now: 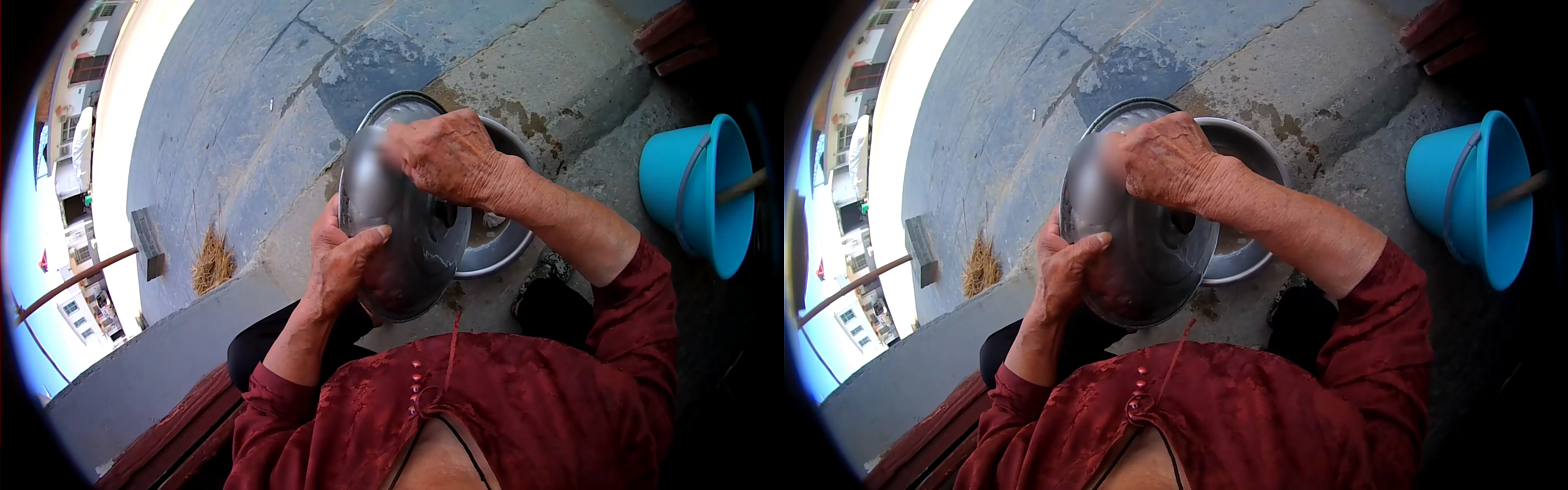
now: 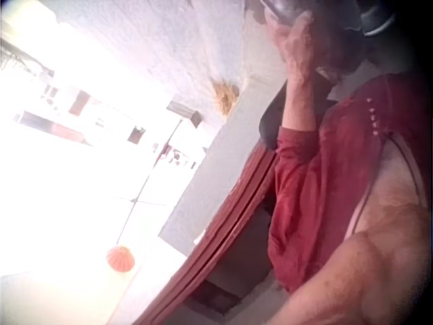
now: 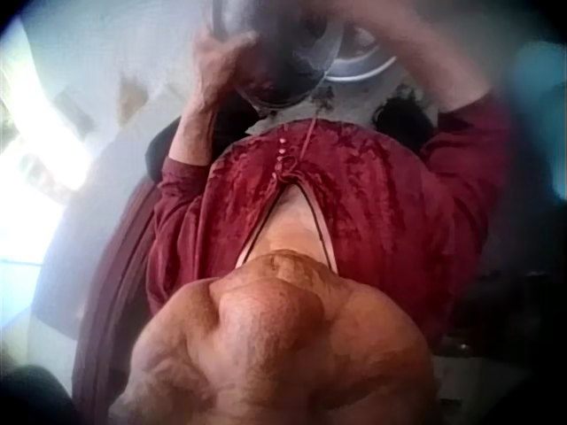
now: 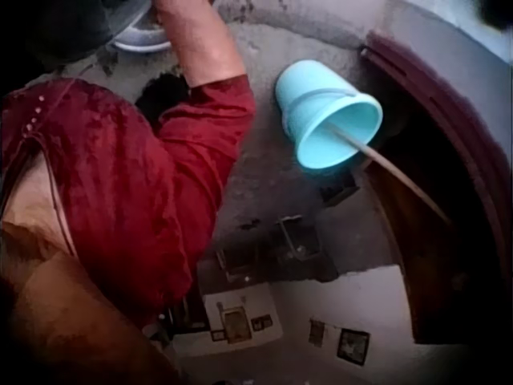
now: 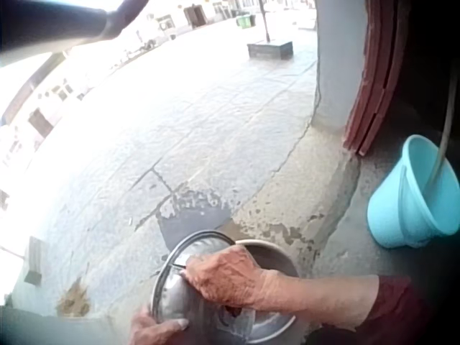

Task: The person uses a pair of shears to poke and widen a hole in the center of a metal pot lid while sitting outdoors, then wipes the lid with a cloth and continues to scrape the hole with the shears.

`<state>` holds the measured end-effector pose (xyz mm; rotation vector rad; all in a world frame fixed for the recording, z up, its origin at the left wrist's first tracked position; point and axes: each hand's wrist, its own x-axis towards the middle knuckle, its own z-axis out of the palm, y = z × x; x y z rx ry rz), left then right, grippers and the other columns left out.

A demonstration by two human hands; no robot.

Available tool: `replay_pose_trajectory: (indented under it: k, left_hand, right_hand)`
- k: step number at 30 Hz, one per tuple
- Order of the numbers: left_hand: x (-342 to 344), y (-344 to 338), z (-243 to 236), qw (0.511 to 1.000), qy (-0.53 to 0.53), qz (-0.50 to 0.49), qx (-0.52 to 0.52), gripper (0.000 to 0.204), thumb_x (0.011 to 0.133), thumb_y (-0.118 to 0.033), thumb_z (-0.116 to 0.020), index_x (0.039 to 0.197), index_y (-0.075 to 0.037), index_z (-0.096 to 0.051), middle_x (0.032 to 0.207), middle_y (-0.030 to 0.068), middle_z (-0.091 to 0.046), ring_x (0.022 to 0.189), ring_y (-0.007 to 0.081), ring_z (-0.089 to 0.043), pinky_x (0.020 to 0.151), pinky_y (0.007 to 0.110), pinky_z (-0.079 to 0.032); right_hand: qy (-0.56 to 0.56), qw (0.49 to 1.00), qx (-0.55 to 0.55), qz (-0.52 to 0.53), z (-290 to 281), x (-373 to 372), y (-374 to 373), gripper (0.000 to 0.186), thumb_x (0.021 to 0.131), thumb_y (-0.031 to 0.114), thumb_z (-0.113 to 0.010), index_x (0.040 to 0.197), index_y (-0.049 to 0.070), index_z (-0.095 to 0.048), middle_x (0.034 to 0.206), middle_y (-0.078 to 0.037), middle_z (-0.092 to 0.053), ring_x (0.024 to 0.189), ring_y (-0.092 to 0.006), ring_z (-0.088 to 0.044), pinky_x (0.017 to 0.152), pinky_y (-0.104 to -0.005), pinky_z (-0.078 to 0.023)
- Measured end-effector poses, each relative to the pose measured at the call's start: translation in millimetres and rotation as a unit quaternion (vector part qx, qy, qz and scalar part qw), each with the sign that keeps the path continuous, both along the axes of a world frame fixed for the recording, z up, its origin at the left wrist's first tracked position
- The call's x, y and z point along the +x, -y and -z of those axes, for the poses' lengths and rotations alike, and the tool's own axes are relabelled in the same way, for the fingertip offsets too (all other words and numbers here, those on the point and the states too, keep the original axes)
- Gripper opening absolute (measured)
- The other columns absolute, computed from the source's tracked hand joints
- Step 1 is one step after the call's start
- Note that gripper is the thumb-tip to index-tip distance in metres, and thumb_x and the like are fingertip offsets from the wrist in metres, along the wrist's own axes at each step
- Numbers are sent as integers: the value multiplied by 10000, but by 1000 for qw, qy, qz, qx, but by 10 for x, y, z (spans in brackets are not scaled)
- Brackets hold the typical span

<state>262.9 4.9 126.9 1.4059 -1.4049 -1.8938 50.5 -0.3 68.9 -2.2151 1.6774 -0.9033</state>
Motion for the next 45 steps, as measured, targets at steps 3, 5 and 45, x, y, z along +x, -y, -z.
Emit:
replay_pose_trajectory:
  k: [3,5,45]
  left_hand:
    - [-5,6,-12,1000,-4,-3,18,490,808,-13,-694,1267,-1,-523,1131,80,-635,1027,160,-603,928,311,-480]
    - [-1,11,-13,1000,-4,-3,24,495,811,-12,-694,1274,-1,-520,1138,86,-636,1034,165,-606,932,313,-482]
    - [28,73,-4,999,43,19,-19,451,778,-30,-698,1202,-7,-546,1084,73,-650,965,168,-634,879,313,-511]
  right_hand:
    - [-7,1000,13,-4,26,10,-16,52,840,147,-599,846,106,-567,611,-85,-588,559,-257,-635,482,-377,-493]
    - [-5,1000,23,-5,11,23,16,51,844,144,-595,849,103,-565,614,-82,-588,558,-260,-632,481,-383,-491]
    - [13,998,5,-62,-110,100,80,301,976,303,-537,796,71,-604,601,-108,-610,549,-266,-646,512,-378,-509]
